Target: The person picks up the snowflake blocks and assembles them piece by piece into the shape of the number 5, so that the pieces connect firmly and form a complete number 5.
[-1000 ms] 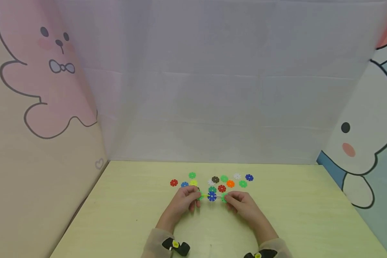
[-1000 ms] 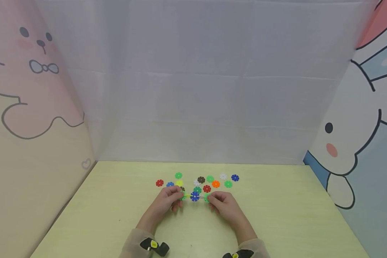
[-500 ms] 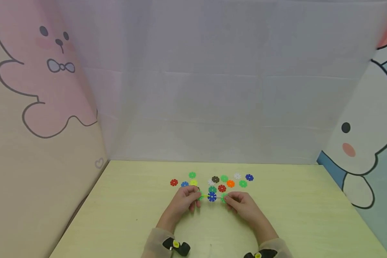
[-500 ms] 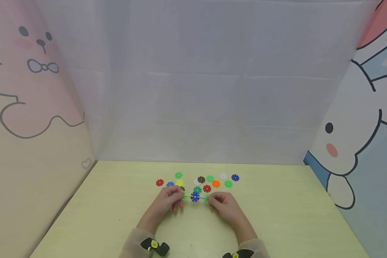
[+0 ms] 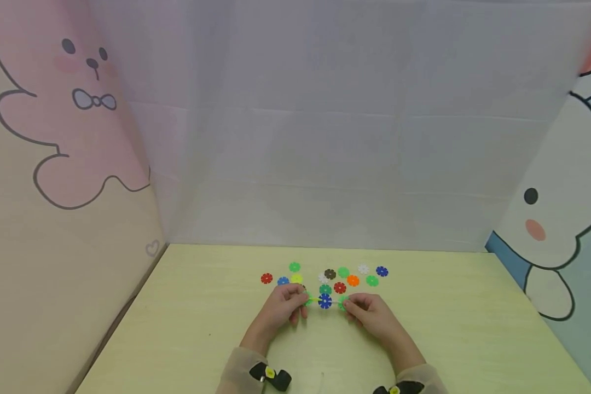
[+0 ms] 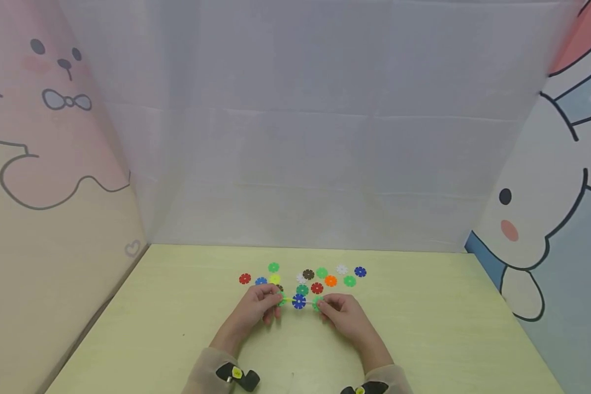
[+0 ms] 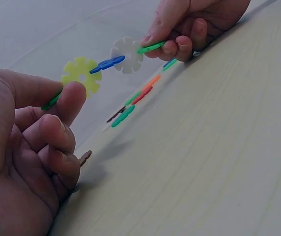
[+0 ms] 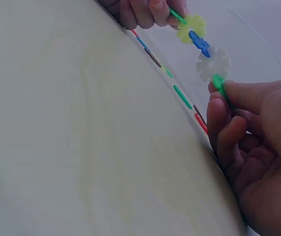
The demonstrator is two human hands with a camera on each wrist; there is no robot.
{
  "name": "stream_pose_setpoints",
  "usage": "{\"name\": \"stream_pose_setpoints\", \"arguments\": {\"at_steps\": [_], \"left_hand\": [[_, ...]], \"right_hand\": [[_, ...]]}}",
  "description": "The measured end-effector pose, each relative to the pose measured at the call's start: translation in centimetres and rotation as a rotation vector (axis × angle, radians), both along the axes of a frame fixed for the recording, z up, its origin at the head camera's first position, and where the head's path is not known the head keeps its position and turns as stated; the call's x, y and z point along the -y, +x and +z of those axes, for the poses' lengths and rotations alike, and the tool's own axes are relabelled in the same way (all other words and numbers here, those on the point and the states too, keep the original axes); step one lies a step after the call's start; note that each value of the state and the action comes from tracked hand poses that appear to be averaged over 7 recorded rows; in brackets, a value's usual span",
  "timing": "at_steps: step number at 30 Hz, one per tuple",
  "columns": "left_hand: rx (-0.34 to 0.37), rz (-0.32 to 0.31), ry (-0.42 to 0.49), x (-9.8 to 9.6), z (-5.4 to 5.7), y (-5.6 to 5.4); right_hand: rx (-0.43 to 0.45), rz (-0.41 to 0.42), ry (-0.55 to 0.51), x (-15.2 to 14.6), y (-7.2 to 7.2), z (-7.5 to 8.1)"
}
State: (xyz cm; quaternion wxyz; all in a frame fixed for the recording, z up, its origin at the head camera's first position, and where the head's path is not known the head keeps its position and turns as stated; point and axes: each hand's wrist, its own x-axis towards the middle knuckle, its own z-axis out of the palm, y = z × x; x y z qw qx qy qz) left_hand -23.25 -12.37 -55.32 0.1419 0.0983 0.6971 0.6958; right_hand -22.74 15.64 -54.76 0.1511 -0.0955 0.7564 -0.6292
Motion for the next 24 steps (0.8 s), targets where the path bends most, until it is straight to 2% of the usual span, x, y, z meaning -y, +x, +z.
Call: {"name": "stream_pose_setpoints", "arguments": {"at_steps": [11,24], "left_hand": [[-0.034,-0.009,-0.006,-0.07,-0.06,0.04],[-0.029,0.000,-0.045,-0.22,0.37,0.39]], "right_hand": [[-0.005,0.008,0.002,-0.04,0.06,0.10],[0.001,0.031,-0.011,-0.14,0.19,0.30]]}}
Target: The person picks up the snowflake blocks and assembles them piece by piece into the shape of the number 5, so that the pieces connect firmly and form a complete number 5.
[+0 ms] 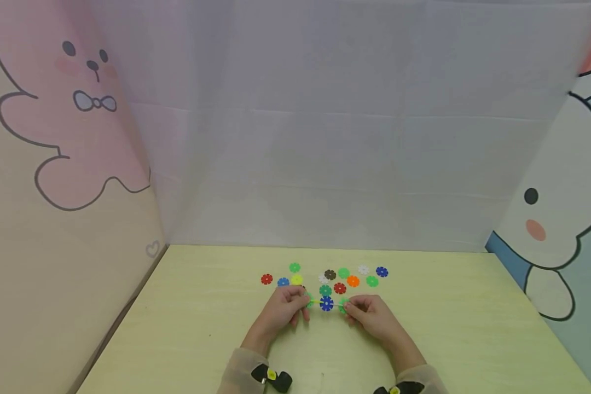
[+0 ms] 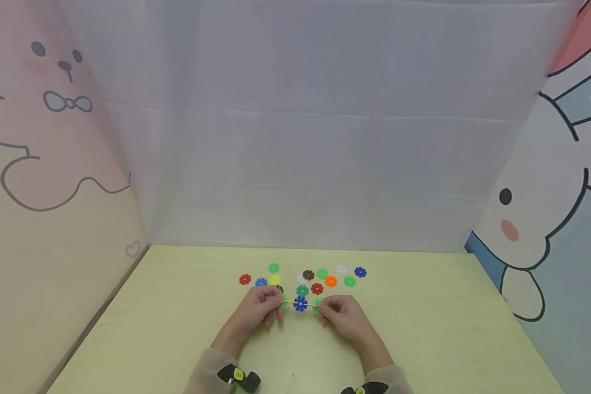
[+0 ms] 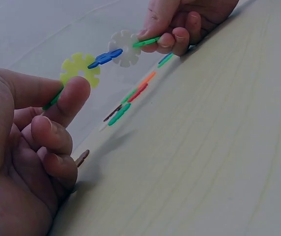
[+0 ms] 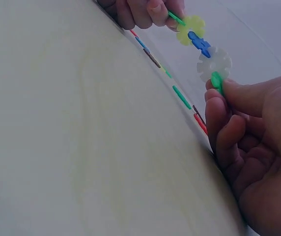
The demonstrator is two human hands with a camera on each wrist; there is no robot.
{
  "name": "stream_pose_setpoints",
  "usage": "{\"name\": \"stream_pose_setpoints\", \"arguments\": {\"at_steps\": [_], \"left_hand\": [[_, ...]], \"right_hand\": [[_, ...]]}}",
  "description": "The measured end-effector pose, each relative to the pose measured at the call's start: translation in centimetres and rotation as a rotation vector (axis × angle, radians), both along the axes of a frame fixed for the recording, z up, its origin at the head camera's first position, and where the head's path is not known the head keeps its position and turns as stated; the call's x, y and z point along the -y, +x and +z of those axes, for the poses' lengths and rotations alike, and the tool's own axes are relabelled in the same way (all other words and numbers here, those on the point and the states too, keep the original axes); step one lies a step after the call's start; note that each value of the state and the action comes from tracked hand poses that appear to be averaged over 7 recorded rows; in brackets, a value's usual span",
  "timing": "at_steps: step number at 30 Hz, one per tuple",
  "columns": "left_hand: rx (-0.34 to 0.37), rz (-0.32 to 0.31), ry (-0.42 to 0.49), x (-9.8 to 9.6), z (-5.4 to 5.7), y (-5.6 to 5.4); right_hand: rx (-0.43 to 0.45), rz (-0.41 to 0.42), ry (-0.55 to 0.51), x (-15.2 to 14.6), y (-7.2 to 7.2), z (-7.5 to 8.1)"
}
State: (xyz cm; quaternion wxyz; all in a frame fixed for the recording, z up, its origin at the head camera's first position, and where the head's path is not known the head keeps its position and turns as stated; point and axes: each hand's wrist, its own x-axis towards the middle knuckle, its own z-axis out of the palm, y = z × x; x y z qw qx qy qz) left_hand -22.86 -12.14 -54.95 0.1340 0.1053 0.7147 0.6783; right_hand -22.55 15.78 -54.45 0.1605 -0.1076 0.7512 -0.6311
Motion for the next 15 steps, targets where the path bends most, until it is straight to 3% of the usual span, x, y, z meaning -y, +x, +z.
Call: {"name": "stream_pose_setpoints", "arguments": {"at_steps": [7,15], "left_hand": [[0.014,-0.030,0.005,0.40,-0.17,-0.15],[0.001,-0.097,-0.070,0.83,0.01,-0.14]], "right_hand": [[0.041,-0.018,0.011,-0.02,-0.10,0.10],[0.067,-0.064,-0.013,-0.06,-0.23,0.29]]}}
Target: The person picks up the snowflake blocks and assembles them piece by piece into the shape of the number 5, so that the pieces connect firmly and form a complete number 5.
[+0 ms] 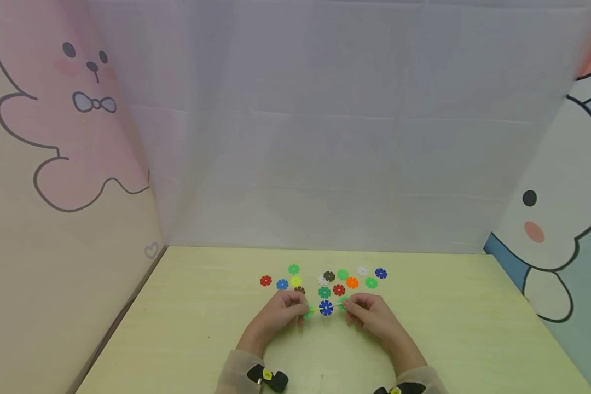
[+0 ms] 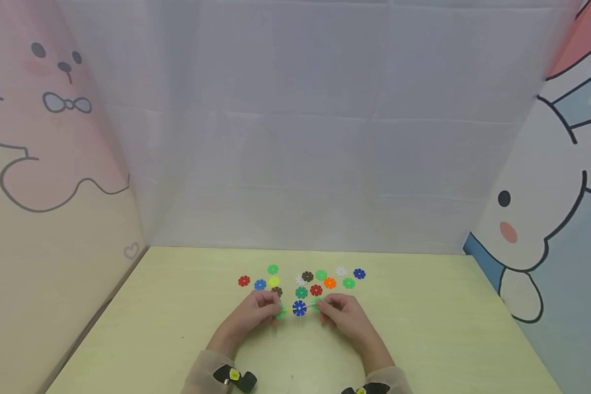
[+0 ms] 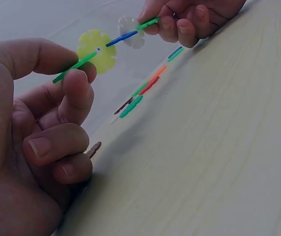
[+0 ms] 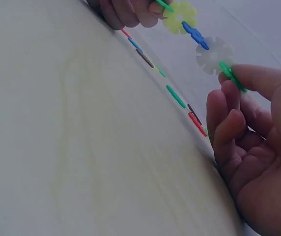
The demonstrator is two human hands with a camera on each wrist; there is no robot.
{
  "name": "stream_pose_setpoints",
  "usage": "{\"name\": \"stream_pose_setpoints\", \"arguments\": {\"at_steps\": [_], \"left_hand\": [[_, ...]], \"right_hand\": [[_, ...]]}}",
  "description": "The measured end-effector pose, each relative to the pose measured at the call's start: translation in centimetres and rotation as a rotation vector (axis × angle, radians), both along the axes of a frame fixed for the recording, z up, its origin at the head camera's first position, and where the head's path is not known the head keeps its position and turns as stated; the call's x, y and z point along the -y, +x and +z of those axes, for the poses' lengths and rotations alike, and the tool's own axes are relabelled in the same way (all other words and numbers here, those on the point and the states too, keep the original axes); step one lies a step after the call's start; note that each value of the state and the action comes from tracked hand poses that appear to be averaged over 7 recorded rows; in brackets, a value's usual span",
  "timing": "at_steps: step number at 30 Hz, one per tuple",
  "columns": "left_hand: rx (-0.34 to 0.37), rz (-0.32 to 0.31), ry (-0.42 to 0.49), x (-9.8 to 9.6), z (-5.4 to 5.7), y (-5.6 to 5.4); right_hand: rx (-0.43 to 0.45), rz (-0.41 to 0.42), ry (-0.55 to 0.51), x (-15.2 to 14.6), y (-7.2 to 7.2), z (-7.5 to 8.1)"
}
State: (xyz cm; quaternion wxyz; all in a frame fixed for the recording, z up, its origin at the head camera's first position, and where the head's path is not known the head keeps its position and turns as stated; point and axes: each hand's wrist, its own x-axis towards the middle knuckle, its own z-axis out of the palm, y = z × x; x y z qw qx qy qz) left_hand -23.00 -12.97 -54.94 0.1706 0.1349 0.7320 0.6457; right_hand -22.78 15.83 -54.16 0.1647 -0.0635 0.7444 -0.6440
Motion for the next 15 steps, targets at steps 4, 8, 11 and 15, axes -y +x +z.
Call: {"name": "stream_pose_setpoints", "arguments": {"at_steps": [4,8,11,15], "left_hand": [[0.002,-0.049,-0.032,0.05,0.07,0.11],[-0.008,-0.074,-0.047,-0.04,0.13,0.17],[-0.024,-0.061,-0.055,-0.02,0.05,0.13],[-0.020,0.008,-0.028,0.03,-0.10,0.04]], "right_hand": [[0.001,-0.030,-0.012,0.11,0.01,0.10],[0.007,-0.056,-0.026,0.36,-0.04,0.12],[0.010,-0.069,-0.037,0.51,-0.07,0.17],[0.002,-0.087,-0.032,0.53,-0.01,0.43]]}}
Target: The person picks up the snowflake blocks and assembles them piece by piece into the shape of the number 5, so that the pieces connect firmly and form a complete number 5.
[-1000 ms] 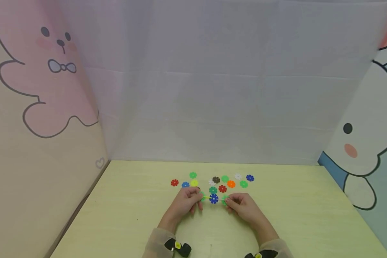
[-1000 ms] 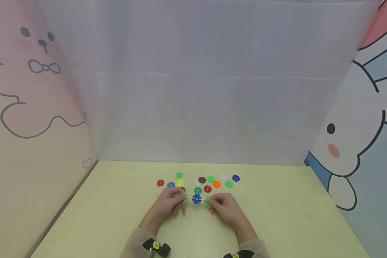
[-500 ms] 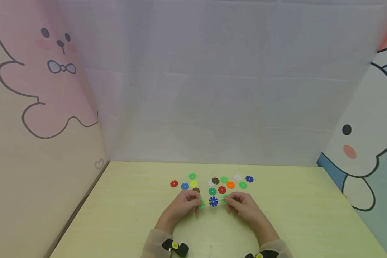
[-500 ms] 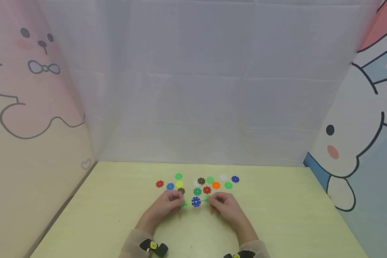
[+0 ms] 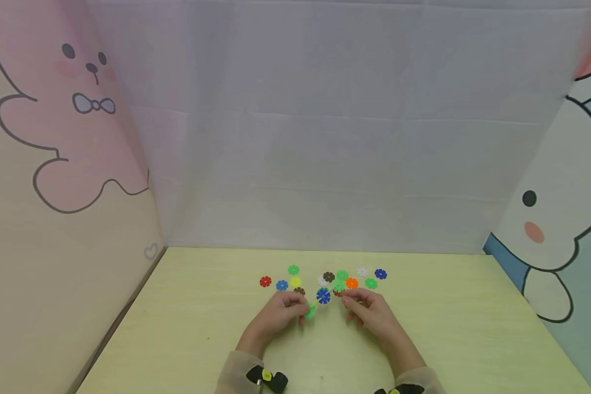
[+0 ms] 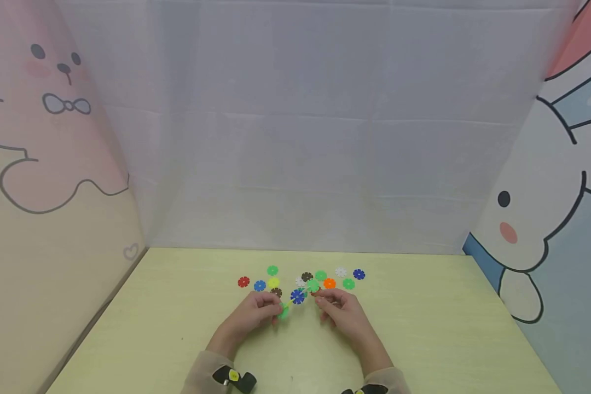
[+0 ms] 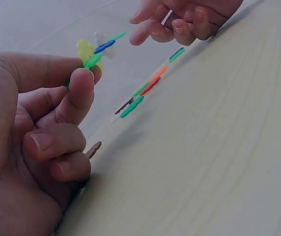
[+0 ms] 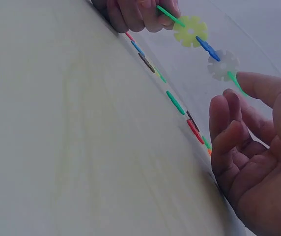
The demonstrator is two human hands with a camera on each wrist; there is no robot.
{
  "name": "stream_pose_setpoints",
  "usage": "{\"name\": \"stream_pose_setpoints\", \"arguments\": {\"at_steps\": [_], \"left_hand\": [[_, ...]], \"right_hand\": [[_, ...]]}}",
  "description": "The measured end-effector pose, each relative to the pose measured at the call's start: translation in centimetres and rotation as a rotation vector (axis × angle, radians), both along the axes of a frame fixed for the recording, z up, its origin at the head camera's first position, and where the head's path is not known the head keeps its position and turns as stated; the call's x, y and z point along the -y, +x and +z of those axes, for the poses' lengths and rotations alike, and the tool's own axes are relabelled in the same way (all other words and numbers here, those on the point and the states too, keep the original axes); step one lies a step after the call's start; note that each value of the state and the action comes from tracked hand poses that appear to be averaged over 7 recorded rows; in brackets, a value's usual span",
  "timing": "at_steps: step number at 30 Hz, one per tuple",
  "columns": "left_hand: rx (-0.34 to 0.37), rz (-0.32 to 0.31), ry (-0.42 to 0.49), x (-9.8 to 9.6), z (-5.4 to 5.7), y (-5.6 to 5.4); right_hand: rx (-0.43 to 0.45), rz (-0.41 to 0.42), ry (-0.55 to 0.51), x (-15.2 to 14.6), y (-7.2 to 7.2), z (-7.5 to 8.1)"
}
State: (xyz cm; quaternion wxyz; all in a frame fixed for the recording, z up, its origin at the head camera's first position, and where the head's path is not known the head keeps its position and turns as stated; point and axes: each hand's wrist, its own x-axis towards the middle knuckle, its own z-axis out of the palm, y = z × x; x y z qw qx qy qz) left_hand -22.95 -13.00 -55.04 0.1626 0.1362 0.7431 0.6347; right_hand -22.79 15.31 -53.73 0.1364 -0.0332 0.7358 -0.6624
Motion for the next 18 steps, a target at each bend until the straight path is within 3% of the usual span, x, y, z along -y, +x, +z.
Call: {"name": "stream_pose_setpoints", "arguments": {"at_steps": [5,11,18], "left_hand": [[0.031,0.078,0.041,-0.2,-0.1,-0.1],[0.064,0.124,0.058,-0.3,-0.5,-0.2],[0.065,0.133,0.072,-0.2,-0.2,-0.3]], "right_hand": [[-0.031,-0.055,0.059,-0.1,0.0,0.2],[-0.096,-0.111,0.202,0.4,-0.5,0.0],[-0.146,-0.081,0.370,1.0,-2.4,-0.1]]}}
